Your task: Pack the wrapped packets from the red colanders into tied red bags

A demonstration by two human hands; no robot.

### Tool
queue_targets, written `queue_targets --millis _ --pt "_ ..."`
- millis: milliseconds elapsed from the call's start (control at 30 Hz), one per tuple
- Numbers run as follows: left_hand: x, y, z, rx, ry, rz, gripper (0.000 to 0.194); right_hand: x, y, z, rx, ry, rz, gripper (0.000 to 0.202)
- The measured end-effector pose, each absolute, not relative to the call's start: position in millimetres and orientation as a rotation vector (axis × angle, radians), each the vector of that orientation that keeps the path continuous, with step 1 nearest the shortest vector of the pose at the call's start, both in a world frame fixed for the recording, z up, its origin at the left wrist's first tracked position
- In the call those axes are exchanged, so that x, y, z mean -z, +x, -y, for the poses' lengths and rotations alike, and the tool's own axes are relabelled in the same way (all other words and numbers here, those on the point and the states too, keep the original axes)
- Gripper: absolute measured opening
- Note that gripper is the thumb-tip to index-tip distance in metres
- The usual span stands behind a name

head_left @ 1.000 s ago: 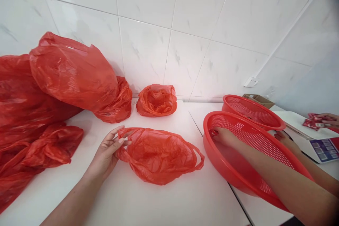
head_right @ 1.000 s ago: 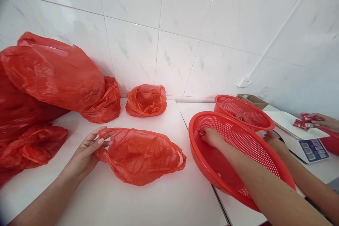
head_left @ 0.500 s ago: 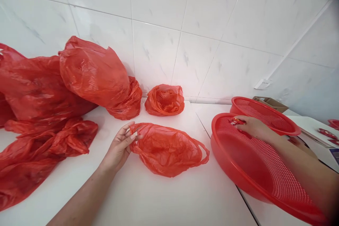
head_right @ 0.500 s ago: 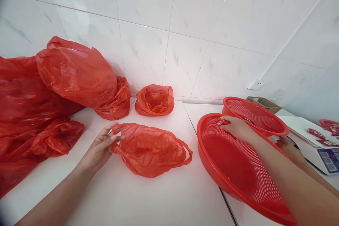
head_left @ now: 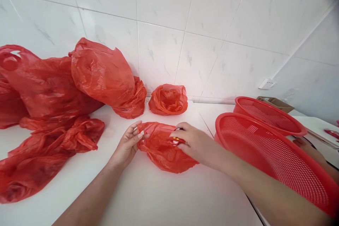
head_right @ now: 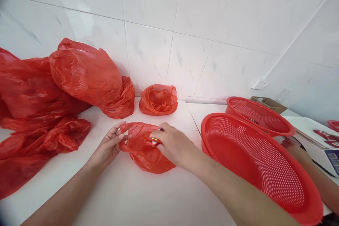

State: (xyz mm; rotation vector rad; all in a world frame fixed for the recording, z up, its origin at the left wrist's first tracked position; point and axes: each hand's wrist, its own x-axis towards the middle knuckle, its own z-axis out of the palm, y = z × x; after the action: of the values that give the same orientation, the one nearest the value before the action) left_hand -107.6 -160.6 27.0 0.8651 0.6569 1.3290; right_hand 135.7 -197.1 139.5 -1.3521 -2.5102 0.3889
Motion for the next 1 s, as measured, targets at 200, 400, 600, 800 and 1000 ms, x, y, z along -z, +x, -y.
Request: queue_targets --millis 200,400,600,800,1000 --pt "-29 -107 162 -1.348 0.83 -0.673 0.049 -84 115 177 -0.455 -1.281 2.505 0.033" --pt "-30 -110 162 -1.378 0.807 -0.663 0.048 -62 112 160 -0.502 -1.325 2.435 0.056" --pt "-28 -114 159 -1.405 0.774 -0.59 0.052 -50 114 162 -0.511 -1.33 2.364 0.044" --pt "-32 -124 160 -1.419 0.76 -0.525 0.05 -44 120 166 -0.546 -1.249 2.326 0.057" --pt "-38 -136 159 -1.471 0.784 -0.5 0.048 -46 149 189 0.055 -1.288 2.033 0.026"
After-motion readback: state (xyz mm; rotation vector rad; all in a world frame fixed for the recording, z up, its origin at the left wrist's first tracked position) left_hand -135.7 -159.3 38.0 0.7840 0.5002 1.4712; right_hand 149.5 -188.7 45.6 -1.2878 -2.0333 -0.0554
